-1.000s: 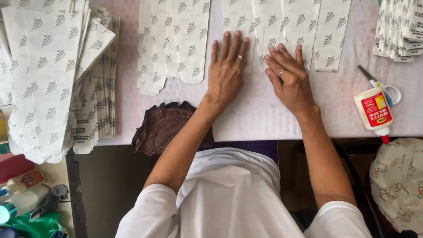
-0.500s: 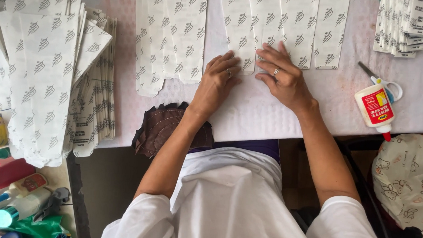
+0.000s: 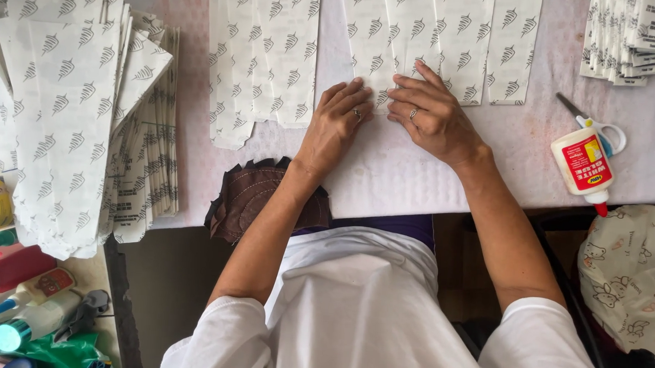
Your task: The person organizes a series of printed paper slips by hand, aligning them in rows on a table and then gathering them into a stack. They also apply glue from a white glue bottle to some of the paper slips before stacking them.
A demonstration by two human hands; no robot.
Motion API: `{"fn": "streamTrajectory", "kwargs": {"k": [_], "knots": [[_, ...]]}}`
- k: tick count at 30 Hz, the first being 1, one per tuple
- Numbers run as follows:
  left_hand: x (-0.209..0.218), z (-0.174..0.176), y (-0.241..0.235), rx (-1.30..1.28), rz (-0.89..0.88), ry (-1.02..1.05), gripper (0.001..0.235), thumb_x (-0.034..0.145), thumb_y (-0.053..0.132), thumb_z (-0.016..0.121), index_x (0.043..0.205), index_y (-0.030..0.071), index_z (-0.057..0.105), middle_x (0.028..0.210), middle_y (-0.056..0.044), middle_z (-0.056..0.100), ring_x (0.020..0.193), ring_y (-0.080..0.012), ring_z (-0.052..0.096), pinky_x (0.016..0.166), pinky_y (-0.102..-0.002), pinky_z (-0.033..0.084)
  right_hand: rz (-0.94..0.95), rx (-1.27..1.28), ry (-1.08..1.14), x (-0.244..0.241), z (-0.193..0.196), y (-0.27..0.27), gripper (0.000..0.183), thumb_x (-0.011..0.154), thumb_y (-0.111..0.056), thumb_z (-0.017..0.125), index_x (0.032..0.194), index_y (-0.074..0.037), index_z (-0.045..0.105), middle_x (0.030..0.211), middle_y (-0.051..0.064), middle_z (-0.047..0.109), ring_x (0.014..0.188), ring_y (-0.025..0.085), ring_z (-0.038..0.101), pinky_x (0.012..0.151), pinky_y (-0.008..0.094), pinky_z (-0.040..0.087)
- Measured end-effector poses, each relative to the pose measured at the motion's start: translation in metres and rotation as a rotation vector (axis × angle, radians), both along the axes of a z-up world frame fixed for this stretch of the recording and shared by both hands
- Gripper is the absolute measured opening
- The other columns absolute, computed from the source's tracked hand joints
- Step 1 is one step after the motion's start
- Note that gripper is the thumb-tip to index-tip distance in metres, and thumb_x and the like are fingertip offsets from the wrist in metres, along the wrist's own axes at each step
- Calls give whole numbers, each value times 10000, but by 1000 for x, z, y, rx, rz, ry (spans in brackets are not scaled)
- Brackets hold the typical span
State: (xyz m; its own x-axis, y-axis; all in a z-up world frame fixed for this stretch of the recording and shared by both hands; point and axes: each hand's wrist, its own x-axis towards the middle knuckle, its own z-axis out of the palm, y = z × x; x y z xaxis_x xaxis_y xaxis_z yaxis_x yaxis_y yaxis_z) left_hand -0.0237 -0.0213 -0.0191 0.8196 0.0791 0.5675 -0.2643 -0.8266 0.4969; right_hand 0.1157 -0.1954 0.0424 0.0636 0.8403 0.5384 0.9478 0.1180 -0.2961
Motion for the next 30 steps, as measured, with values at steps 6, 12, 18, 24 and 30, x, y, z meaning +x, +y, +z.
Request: {"fn": "streamTrajectory", "kwargs": {"k": [6, 12, 18, 24, 30], "knots": [[1, 9, -5, 82, 43, -28, 46, 990, -48, 677, 1004, -19, 644, 1214, -188, 698, 1267, -368, 615, 1061, -463, 481, -27, -11, -18, -2, 1, 2, 175, 876, 32, 908, 995, 61, 784, 1083, 199, 759, 1143, 384, 712, 1176, 600, 430], [6, 8, -12, -27, 110, -13, 28, 1007, -6, 645, 1019, -11, 620, 1166, -170, 666, 1223, -352, 613, 998, -456, 482, -90, 5, 115, -4, -7, 7, 157, 877, 67, 899, 947, 64, 759, 1048, 176, 734, 1107, 355, 689, 1193, 596, 393], [11, -7, -22, -246, 217, 19, 78, 950, 24, 716, 1003, -19, 679, 1150, -127, 680, 1228, -312, 615, 1016, -455, 484, -227, -36, 398, -4, -16, 13, 208, 835, 80, 920, 857, 19, 722, 1006, 101, 701, 1016, 258, 679, 1246, 564, 306], [8, 5, -15, -498, 173, 35, 136, 963, -108, 598, 1034, -54, 700, 1130, -186, 693, 1200, -354, 653, 1012, -417, 580, -321, -130, 535, -3, -14, 15, 188, 813, 41, 923, 881, -28, 762, 1007, 89, 741, 1047, 221, 697, 1294, 530, 184], [-27, 14, 34, -309, 354, 179, 688, 688, -267, 387, 1289, -45, 636, 1386, -188, 596, 1317, -341, 504, 1121, -485, 394, -330, -122, 520, -6, -18, 14, 223, 809, 84, 887, 971, -23, 779, 1045, 91, 699, 970, 207, 682, 1299, 540, 149]]}}
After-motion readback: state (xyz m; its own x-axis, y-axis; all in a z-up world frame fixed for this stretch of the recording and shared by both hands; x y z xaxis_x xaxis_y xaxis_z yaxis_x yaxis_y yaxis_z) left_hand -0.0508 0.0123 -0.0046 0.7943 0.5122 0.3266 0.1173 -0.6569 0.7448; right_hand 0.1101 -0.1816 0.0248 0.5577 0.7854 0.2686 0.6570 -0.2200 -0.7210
